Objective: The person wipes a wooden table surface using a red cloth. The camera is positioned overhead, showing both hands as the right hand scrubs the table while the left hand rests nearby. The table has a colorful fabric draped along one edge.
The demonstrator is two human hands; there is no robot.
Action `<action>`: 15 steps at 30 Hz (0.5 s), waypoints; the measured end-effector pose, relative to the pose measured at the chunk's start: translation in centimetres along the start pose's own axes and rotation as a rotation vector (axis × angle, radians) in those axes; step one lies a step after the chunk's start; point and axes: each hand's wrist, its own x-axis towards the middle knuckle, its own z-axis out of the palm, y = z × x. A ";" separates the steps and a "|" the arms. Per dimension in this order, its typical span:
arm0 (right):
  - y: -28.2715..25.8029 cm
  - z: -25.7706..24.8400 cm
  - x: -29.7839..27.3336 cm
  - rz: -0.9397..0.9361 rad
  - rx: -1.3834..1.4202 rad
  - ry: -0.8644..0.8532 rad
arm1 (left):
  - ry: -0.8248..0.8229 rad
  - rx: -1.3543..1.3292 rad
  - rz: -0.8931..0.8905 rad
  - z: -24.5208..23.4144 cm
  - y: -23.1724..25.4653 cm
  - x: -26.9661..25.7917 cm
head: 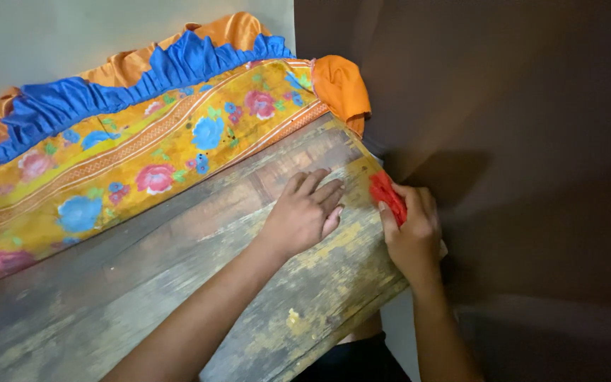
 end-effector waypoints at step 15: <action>-0.6 -0.4 -0.2 -0.029 -0.014 -0.063 | -0.038 0.020 -0.076 -3.2 0.7 -3.0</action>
